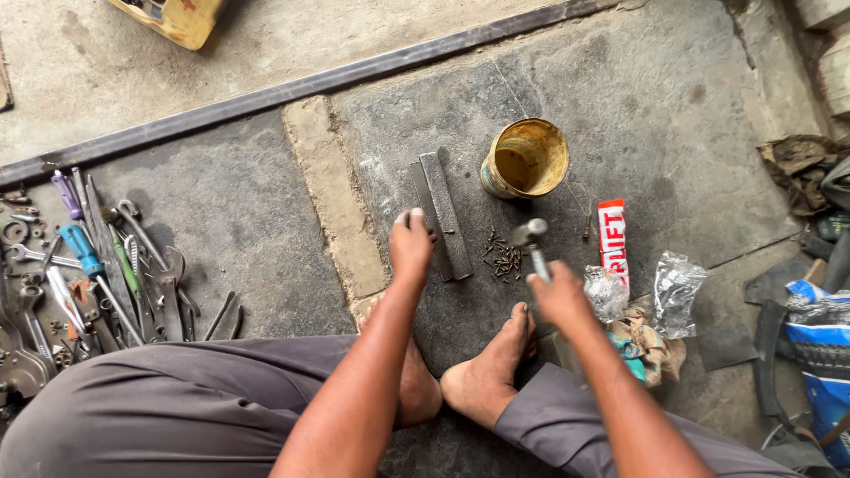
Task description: The person sits on the floor and repeatedly hammers small metal rods placed on a larger metal bar. They pick up the rods, position them, and strike them with a hammer, occasionally dipping them into a container of liquid.
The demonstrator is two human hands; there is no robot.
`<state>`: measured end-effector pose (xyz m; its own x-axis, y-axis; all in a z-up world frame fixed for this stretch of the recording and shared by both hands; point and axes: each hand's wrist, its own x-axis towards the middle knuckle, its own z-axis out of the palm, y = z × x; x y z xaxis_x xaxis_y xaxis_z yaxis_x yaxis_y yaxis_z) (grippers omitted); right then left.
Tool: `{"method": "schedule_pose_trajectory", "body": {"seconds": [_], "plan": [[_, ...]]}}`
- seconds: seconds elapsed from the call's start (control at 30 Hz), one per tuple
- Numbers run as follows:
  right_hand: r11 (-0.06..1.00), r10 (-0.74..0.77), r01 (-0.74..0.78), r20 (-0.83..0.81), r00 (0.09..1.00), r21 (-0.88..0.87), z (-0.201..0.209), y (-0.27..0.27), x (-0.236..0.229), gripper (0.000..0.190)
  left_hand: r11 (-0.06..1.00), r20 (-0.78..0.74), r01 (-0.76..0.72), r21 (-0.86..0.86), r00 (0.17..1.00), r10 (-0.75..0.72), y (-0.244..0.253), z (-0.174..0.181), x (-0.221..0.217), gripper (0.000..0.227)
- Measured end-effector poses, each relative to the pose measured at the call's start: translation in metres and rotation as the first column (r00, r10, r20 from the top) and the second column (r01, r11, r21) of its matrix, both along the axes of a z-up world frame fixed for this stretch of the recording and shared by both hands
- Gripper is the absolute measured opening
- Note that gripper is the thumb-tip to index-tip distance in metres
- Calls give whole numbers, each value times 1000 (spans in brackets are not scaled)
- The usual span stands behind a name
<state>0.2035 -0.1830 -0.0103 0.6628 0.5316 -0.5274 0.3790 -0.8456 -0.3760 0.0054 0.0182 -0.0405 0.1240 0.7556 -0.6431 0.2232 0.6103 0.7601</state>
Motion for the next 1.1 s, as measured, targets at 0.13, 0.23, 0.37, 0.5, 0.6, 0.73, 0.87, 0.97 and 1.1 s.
{"method": "schedule_pose_trajectory", "body": {"seconds": [0.13, 0.23, 0.37, 0.5, 0.6, 0.73, 0.87, 0.97, 1.1], "plan": [[975, 175, -173, -3, 984, 138, 35, 25, -63, 45, 923, 198, -99, -371, 963, 183, 3, -20, 1, 56], [924, 271, -291, 113, 956, 247, 52, 47, -96, 39, 903, 225, -69, -425, 958, 179, 1, -22, 5, 61], [904, 297, -316, 108, 949, 289, 80, 68, -109, 39, 905, 217, -69, -421, 960, 174, -4, -20, 8, 65], [893, 256, -290, 144, 956, 343, 99, 67, -111, 37, 906, 238, -82, -416, 951, 195, -3, -28, 6, 65], [681, 227, -457, 428, 875, 572, 91, 60, -110, 33, 897, 254, -82, -434, 944, 209, -7, -39, 9, 62], [864, 319, -425, 358, 877, 269, 52, 67, -108, 40, 897, 260, -100, -431, 938, 229, -9, -48, 8, 56], [896, 423, -441, 209, 882, 47, 35, 70, -89, 41, 901, 248, -97, -424, 944, 218, -9, -51, 12, 52], [938, 284, -307, 152, 947, 158, 40, 63, -96, 34, 923, 277, -91, -373, 939, 205, -8, -55, 10, 49], [924, 245, -297, 225, 943, 240, 63, 59, -107, 40, 905, 265, -88, -416, 940, 214, -8, -56, 10, 44]]}}
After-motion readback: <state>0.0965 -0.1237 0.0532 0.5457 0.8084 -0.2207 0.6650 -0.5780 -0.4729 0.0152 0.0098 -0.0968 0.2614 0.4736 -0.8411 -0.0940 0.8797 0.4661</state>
